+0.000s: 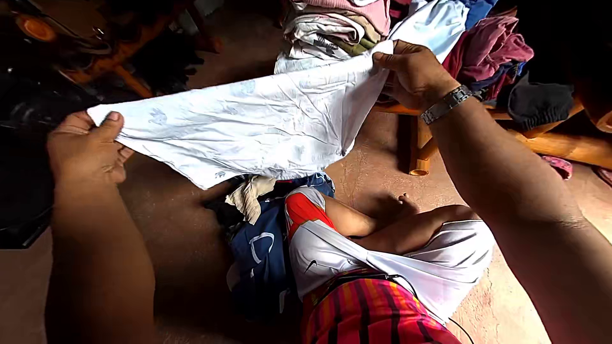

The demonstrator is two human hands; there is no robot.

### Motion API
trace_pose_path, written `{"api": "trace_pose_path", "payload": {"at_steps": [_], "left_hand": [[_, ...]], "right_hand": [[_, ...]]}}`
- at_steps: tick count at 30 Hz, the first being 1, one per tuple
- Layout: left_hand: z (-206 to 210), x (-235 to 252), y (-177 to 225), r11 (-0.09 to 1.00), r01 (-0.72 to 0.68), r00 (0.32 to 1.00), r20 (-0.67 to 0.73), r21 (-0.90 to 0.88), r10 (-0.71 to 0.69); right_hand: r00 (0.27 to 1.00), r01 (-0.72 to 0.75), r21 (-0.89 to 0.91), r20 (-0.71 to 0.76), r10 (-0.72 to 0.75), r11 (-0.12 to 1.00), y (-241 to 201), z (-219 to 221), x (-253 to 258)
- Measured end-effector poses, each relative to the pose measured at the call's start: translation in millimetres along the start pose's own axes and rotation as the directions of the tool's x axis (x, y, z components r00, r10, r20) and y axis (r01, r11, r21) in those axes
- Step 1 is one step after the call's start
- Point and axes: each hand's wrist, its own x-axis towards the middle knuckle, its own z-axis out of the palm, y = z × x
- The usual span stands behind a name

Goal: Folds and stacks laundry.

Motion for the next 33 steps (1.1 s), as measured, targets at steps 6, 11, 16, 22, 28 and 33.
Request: {"api": "trace_pose_path", "payload": {"at_steps": [6, 11, 16, 22, 28, 33], "left_hand": [[-19, 9, -12, 0.999, -0.006, 0.978, 0.207, 0.043, -0.003], [-62, -48, -8, 0.769, -0.470, 0.872, 0.367, 0.433, 0.326], [-92, -113, -8, 0.765, -0.639, 0.736, 0.348, 0.074, 0.581], [-68, -137, -60, 0.909, -0.409, 0.909, -0.121, -0.081, 0.398], [78, -204, -24, 0.970, 0.084, 0.987, -0.112, -0.229, -0.112], [190, -268, -65, 0.877, -0.182, 0.948, 0.158, -0.445, 0.277]], "right_hand": [[0.994, -0.031, -0.453, 0.079, 0.075, 0.891, -20, -4, -21], [0.849, 0.512, -0.764, 0.381, -0.365, 0.393, -30, -32, -79], [0.678, 0.724, -0.489, 0.371, -0.635, 0.487, -18, -73, -128], [0.968, 0.197, 0.217, 0.111, -0.225, 0.956, 30, -41, -123], [0.968, -0.169, 0.360, -0.113, 0.223, 0.917, 90, 56, -144], [0.987, -0.160, 0.287, 0.034, 0.157, 0.945, 128, 128, -172]]}}
